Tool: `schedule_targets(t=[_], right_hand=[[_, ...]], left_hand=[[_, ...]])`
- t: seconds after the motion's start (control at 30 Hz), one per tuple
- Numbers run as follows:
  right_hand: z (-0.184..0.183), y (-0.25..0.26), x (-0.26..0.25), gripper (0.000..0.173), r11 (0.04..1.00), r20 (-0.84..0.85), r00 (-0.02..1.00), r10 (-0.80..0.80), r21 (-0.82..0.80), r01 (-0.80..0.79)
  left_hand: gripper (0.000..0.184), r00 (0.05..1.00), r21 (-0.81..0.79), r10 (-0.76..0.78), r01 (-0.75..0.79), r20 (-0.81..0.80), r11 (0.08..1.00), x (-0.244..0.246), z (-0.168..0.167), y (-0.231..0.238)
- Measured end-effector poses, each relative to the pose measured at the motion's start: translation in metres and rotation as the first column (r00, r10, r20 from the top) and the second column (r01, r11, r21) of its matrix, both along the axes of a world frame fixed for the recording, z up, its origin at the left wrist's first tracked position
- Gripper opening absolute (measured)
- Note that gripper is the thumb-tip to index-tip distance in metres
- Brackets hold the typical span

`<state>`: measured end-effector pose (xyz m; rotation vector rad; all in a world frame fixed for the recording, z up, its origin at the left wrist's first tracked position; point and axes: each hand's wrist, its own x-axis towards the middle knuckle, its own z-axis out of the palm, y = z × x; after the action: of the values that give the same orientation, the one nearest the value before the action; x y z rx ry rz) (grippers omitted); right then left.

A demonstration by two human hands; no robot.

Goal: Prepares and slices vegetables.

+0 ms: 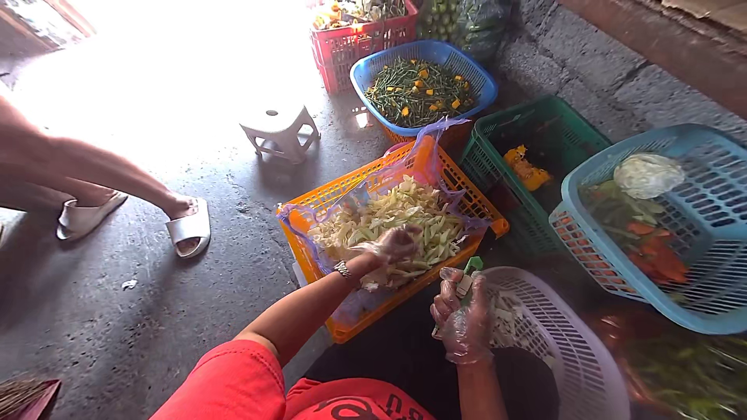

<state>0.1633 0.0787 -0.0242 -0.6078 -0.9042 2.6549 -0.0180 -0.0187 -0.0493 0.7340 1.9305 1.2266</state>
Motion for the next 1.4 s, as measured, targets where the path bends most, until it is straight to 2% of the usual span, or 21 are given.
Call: schedule_targets(t=[0.03, 0.1, 0.27, 0.37, 0.43, 0.5, 0.6, 0.7, 0.77, 0.8, 0.87, 0.97, 1.03, 1.07, 1.1, 1.13, 1.17, 1.23, 1.27, 1.33, 1.4], right_hand=[[0.000, 0.000, 0.000, 0.067, 1.000, 0.005, 1.000, -0.001, 0.002, 0.001], [0.000, 0.000, 0.000, 0.066, 1.000, 0.013, 1.000, 0.009, 0.020, -0.009], [-0.003, -0.003, 0.002, 0.063, 0.994, 0.008, 0.999, 0.048, 0.100, -0.049], [-0.004, -0.005, 0.001, 0.061, 0.993, -0.003, 0.999, 0.050, 0.105, -0.049], [-0.005, -0.005, 0.001, 0.061, 0.993, 0.004, 0.999, 0.045, 0.111, -0.045], [-0.004, -0.005, 0.002, 0.060, 0.994, -0.004, 0.999, 0.040, 0.103, -0.040], [-0.004, -0.006, 0.003, 0.060, 0.995, 0.004, 0.999, 0.032, 0.098, -0.032], [-0.003, -0.005, 0.002, 0.060, 0.995, 0.009, 0.999, 0.032, 0.091, -0.033], [-0.002, -0.006, 0.003, 0.061, 0.996, 0.015, 0.999, 0.037, 0.076, -0.039], [0.000, -0.007, 0.003, 0.062, 0.997, 0.030, 0.999, 0.044, 0.066, -0.046], [0.010, -0.003, 0.011, 0.060, 0.997, 0.050, 0.998, 0.034, 0.062, -0.037], [0.019, 0.024, 0.038, 0.043, 0.978, -0.018, 0.998, -0.058, 0.197, 0.061], [0.020, 0.050, 0.057, 0.039, 0.875, 0.044, 0.978, -0.206, 0.456, 0.164], [0.023, 0.064, 0.067, 0.034, 0.773, 0.100, 0.945, -0.310, 0.606, 0.190], [0.029, 0.079, 0.077, 0.029, 0.629, 0.166, 0.892, -0.421, 0.761, 0.156], [0.039, 0.096, 0.087, 0.029, 0.468, 0.231, 0.830, -0.507, 0.883, 0.040], [0.054, 0.113, 0.096, 0.031, 0.344, 0.289, 0.767, -0.574, 0.934, -0.094], [0.084, 0.154, 0.103, 0.036, 0.189, 0.341, 0.622, -0.705, 0.936, -0.298], [0.096, 0.177, 0.103, 0.038, 0.144, 0.331, 0.563, -0.757, 0.926, -0.350], [0.108, 0.224, 0.093, 0.033, 0.105, 0.318, 0.505, -0.803, 0.908, -0.405], [0.107, 0.271, 0.072, 0.030, 0.127, 0.380, 0.484, -0.789, 0.870, -0.476]], left_hand=[[0.047, 0.989, 0.117, 0.063, -0.079, 0.133, 0.990, -0.003, 0.002, -0.004], [0.043, 0.946, 0.202, 0.129, -0.194, 0.297, 0.960, -0.006, 0.012, -0.012], [0.023, 0.920, 0.329, 0.197, -0.312, 0.339, 0.891, -0.002, 0.027, -0.022], [0.027, 0.913, 0.386, 0.163, -0.313, 0.375, 0.868, 0.002, 0.033, -0.021], [0.031, 0.926, 0.395, 0.173, -0.305, 0.335, 0.867, 0.002, 0.034, -0.020], [0.034, 0.950, 0.337, 0.199, -0.274, 0.240, 0.901, 0.003, 0.037, -0.018], [0.042, 0.980, 0.181, 0.125, -0.152, 0.157, 0.972, 0.000, 0.036, -0.018], [0.042, 0.988, 0.162, 0.123, -0.137, 0.093, 0.977, -0.004, 0.031, -0.018], [0.041, 0.988, 0.110, 0.148, -0.142, -0.048, 0.984, -0.008, 0.023, -0.021], [0.043, 0.975, 0.045, 0.144, -0.139, -0.168, 0.989, -0.010, 0.017, -0.027], [0.047, 0.928, -0.141, 0.045, -0.104, -0.371, 0.985, -0.013, 0.011, -0.032], [0.050, 0.913, -0.346, -0.175, 0.040, -0.369, 0.937, 0.000, 0.004, -0.025], [0.050, 0.891, -0.460, -0.308, 0.131, -0.334, 0.878, 0.010, -0.004, -0.022], [0.049, 0.874, -0.506, -0.351, 0.148, -0.335, 0.850, 0.014, -0.006, -0.021], [0.049, 0.868, -0.530, -0.361, 0.140, -0.341, 0.836, 0.017, -0.007, -0.020], [0.048, 0.876, -0.525, -0.332, 0.110, -0.350, 0.844, 0.018, -0.008, -0.019], [0.046, 0.887, -0.480, -0.268, 0.060, -0.377, 0.875, 0.020, -0.010, -0.020], [0.040, 0.876, -0.272, -0.081, -0.058, -0.475, 0.961, 0.023, -0.016, -0.021], [0.038, 0.857, -0.121, 0.032, -0.109, -0.515, 0.987, 0.026, -0.018, -0.019], [0.041, 0.823, 0.159, 0.254, -0.200, -0.509, 0.967, 0.038, -0.014, -0.005], [0.044, 0.840, 0.315, 0.393, -0.283, -0.374, 0.906, 0.061, -0.003, 0.015]])
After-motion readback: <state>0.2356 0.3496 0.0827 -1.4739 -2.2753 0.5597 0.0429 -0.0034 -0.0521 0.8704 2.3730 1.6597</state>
